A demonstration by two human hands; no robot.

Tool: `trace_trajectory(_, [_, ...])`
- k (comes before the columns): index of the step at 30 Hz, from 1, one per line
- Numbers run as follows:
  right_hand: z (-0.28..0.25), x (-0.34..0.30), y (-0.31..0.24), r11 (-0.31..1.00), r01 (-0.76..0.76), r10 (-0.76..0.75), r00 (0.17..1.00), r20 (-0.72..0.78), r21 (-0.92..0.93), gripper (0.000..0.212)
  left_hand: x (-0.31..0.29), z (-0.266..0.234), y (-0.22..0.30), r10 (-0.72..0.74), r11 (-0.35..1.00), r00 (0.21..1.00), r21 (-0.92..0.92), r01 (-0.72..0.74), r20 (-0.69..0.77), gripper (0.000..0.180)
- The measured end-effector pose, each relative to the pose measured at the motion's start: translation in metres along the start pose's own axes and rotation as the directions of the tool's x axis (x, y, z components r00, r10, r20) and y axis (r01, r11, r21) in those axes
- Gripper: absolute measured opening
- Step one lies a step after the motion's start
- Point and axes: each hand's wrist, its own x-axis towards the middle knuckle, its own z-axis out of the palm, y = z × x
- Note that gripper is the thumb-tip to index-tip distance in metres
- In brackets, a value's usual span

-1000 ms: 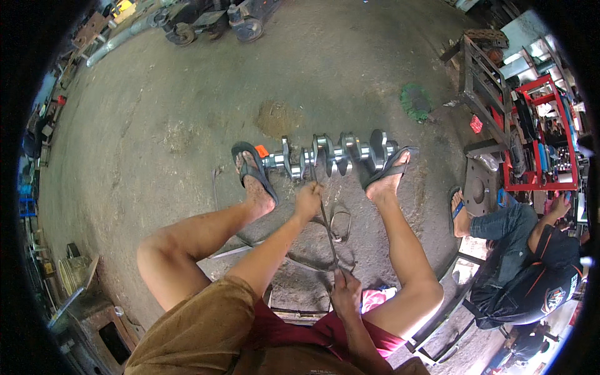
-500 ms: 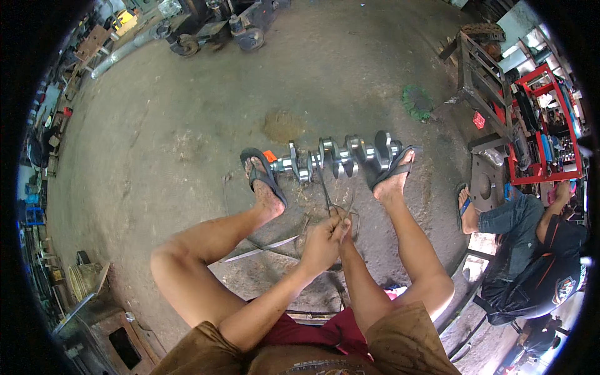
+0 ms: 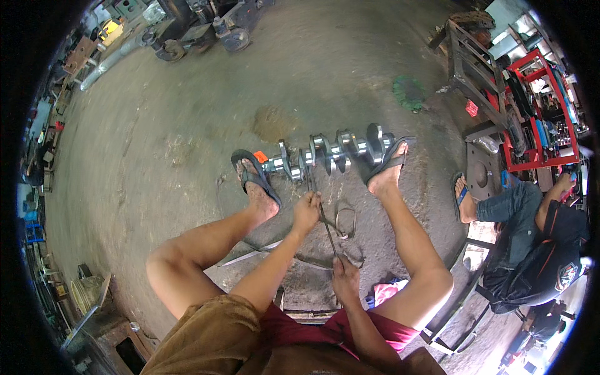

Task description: The person sits on the floor and uses a wire brush to scrub the surfaces of a crankshaft held between their feet. They repeatedly rotate the crankshaft and brush different sections, occasionally pausing to reposition the part.

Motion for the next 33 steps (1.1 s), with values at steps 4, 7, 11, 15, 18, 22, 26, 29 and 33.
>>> trace_trajectory(4, [-0.019,-0.043,0.029,0.97,-0.205,0.184,0.97,0.157,0.131,0.028,0.07,-0.036,0.032,-0.009,0.978,0.989,-0.205,0.04,0.147,0.039])
trace_trajectory(7, [-0.007,-0.017,0.024,0.99,-0.129,0.124,0.988,0.09,0.06,0.029,0.09,-0.075,0.106,0.012,0.911,0.978,-0.405,0.074,0.206,0.036])
trace_trajectory(11, [0.055,0.106,-0.003,0.971,0.009,-0.017,0.999,0.034,0.239,0.032,-0.019,-0.091,0.156,0.293,0.949,0.956,-0.132,-0.288,0.024,0.043])
trace_trajectory(15, [0.092,0.16,0.004,0.896,-0.2,0.164,0.979,0.124,0.396,0.03,-0.119,-0.073,0.134,-0.049,0.98,0.994,-0.186,0.067,0.099,0.037])
trace_trajectory(18, [0.083,0.137,0.019,0.509,-0.205,-0.044,0.964,0.263,0.836,0.027,-0.118,-0.052,0.106,0.01,0.987,0.997,-0.16,0.003,0.082,0.039])
trace_trajectory(22, [0.063,0.096,0.001,0.903,0.087,-0.069,0.996,-0.057,0.42,0.027,-0.09,-0.032,0.075,0.047,0.999,0.997,0.025,-0.049,0.056,0.04])
trace_trajectory(26, [0.027,0.05,-0.016,0.993,0.058,-0.051,0.997,-0.062,0.102,0.031,-0.062,-0.021,0.052,0.009,1.0,0.998,-0.002,-0.008,0.07,0.041])
trace_trajectory(29, [0.009,0.012,-0.016,0.996,0.002,-0.001,1.0,-0.013,0.086,0.032,-0.022,-0.014,0.044,0.057,0.998,0.994,0.003,-0.057,0.095,0.042])
trace_trajectory(33, [0.009,-0.02,-0.009,0.973,-0.162,0.154,0.986,0.058,0.162,0.034,0.025,-0.011,0.04,0.303,0.935,0.952,0.177,-0.306,0.044,0.043])
